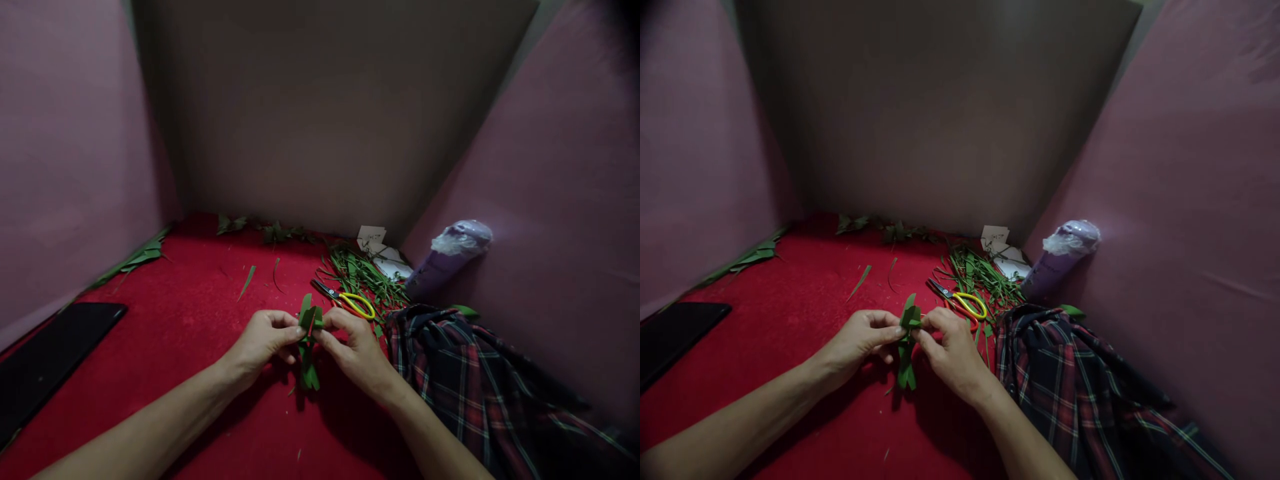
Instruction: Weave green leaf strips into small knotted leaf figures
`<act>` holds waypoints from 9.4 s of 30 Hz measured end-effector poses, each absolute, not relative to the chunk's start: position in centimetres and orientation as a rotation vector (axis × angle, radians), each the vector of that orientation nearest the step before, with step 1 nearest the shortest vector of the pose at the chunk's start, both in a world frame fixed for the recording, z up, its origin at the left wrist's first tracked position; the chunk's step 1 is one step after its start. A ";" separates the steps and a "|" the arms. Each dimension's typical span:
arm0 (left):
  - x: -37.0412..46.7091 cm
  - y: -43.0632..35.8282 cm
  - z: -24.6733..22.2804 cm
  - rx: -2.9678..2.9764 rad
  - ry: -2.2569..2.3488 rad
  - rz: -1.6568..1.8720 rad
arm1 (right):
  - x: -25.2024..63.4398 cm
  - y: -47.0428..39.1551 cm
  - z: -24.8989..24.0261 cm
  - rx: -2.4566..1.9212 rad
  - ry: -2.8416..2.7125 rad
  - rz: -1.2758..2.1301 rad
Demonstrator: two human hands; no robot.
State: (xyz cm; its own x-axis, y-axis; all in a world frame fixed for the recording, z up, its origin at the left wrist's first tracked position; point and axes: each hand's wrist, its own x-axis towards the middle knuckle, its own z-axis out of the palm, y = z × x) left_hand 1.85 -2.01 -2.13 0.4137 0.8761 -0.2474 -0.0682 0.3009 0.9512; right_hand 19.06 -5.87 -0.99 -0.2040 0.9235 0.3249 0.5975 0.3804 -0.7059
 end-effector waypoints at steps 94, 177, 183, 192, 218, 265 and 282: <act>2.1 -2.8 -1.0 1.440 0.870 0.775 | 18.3 -5.8 -2.0 -1.322 -1.549 0.853; 3.1 -4.0 -1.2 1.348 0.940 0.952 | 18.5 -6.2 -0.9 -1.351 -1.566 0.801; 2.8 -3.7 -1.0 1.172 0.945 0.837 | 18.4 -6.3 -0.9 -1.386 -1.607 0.744; 2.6 -3.4 -1.5 0.968 0.913 0.943 | 17.6 -7.2 -0.4 -1.431 -1.780 0.433; 3.0 -3.9 -1.7 0.945 0.911 0.945 | 17.4 -6.7 -1.3 -1.354 -1.485 0.897; 3.5 -4.0 -2.0 0.933 0.907 0.990 | 17.1 -6.2 -1.9 -1.281 -1.447 0.805; 3.0 -3.8 -1.6 1.005 0.907 1.010 | 17.9 -6.4 -1.0 -1.317 -1.575 0.786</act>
